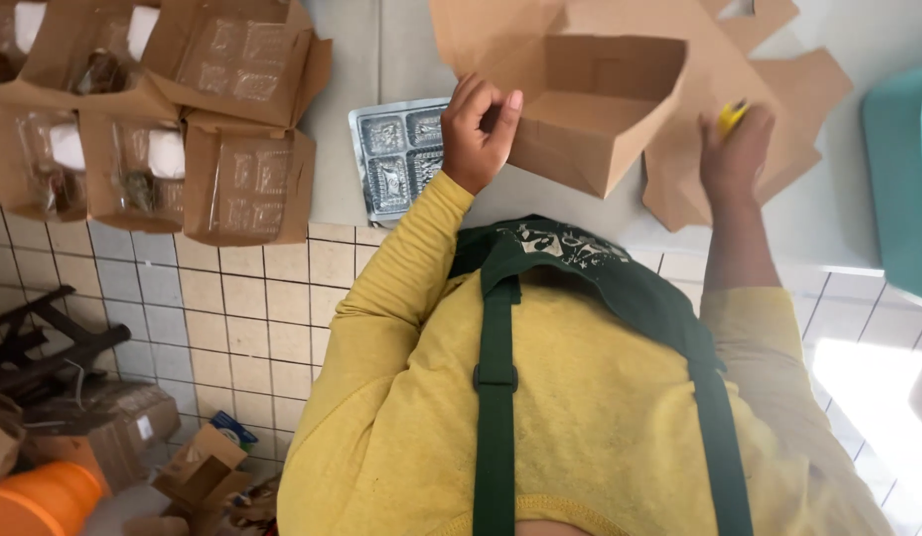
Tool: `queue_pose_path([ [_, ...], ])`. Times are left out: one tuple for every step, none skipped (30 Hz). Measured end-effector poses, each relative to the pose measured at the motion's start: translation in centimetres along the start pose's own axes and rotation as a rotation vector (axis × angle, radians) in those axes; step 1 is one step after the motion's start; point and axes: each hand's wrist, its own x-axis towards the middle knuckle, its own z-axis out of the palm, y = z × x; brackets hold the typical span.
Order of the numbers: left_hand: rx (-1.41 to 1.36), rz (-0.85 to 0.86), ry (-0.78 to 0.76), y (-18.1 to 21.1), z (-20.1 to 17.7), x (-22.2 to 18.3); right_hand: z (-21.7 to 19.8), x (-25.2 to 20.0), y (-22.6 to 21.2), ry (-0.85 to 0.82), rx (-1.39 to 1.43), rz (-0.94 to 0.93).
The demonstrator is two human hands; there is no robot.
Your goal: The person organizes wrapped food items in a plastic bin, then folds cardboard boxes and places a plastic tray and wrapped food items inside each one.
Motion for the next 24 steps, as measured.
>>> queue_pose_path([
  [0.013,0.0,0.021,0.1,-0.3,0.2,0.6,-0.5,1.1,-0.007,0.007,-0.023],
  [-0.058,0.022,-0.003,0.2,-0.6,0.4,1.2,-0.9,2.2,-0.08,-0.021,-0.042],
  [-0.124,0.046,-0.027,0.2,-1.1,0.6,2.1,-1.2,3.2,-0.154,-0.048,-0.064],
  [-0.106,0.048,-0.004,0.1,-1.0,0.9,1.3,-0.5,1.4,-0.161,-0.039,-0.09],
  [-0.164,0.094,-0.038,0.0,-1.0,1.3,0.3,0.8,-0.5,-0.237,0.303,-0.03],
  [-0.219,0.141,-0.072,-0.2,-1.0,1.7,-0.5,2.0,-2.5,-0.322,0.642,0.038],
  [-0.201,0.136,-0.04,-0.5,-0.2,1.7,-1.1,3.1,-3.2,-0.348,0.642,0.01],
  [-0.279,0.181,-0.137,-0.8,0.6,1.8,-1.5,4.3,-3.9,-0.471,1.01,0.087],
  [-0.357,0.227,-0.235,-1.1,1.3,1.9,-2.1,5.3,-4.7,-0.597,1.372,0.183],
  [-0.34,0.223,-0.204,0.9,1.2,1.9,-3.2,6.2,-6.8,-0.632,1.365,0.167],
  [-0.277,0.356,-0.143,2.9,1.0,2.0,-4.2,7.0,-9.0,-0.655,1.232,0.148],
  [-0.208,0.488,-0.088,4.9,0.9,2.1,-5.1,7.7,-11.2,-0.675,1.1,0.125],
  [-0.188,0.481,-0.066,4.7,0.8,1.3,-5.4,7.5,-13.0,-0.703,1.095,0.11],
  [-0.129,0.451,0.105,4.6,0.7,0.5,-5.7,7.3,-14.8,-0.61,0.956,0.113],
  [-0.072,0.425,0.275,4.4,0.8,-0.1,-6.1,7.2,-16.4,-0.508,0.817,0.111],
  [-0.056,0.425,0.295,5.3,0.1,-0.7,-5.6,6.9,-16.7,-0.527,0.814,0.092],
  [-0.109,0.116,0.362,6.2,-0.6,-1.0,-5.2,6.8,-17.2,-0.47,0.774,0.165],
  [-0.166,-0.194,0.424,7.1,-1.2,-1.3,-4.8,6.7,-17.6,-0.413,0.733,0.237],
  [-0.155,-0.195,0.441,4.7,-1.5,-2.6,-2.7,6.6,-16.5,-0.429,0.733,0.224],
  [-0.21,-0.339,0.281,2.2,-1.8,-3.8,-0.5,6.5,-15.3,-0.495,0.692,0.195],
  [-0.272,-0.479,0.112,-0.3,-2.0,-5.1,1.6,6.3,-14.0,-0.554,0.647,0.171],
  [-0.269,-0.481,0.124,-0.6,-3.0,-5.3,1.9,5.7,-15.5,-0.564,0.645,0.163],
  [-0.457,-0.532,0.169,-0.9,-4.0,-5.7,2.2,4.9,-16.9,-0.705,0.904,0.006],
  [-0.646,-0.579,0.213,-1.3,-5.2,-6.0,2.5,4.0,-18.4,-0.842,1.163,-0.156],
])
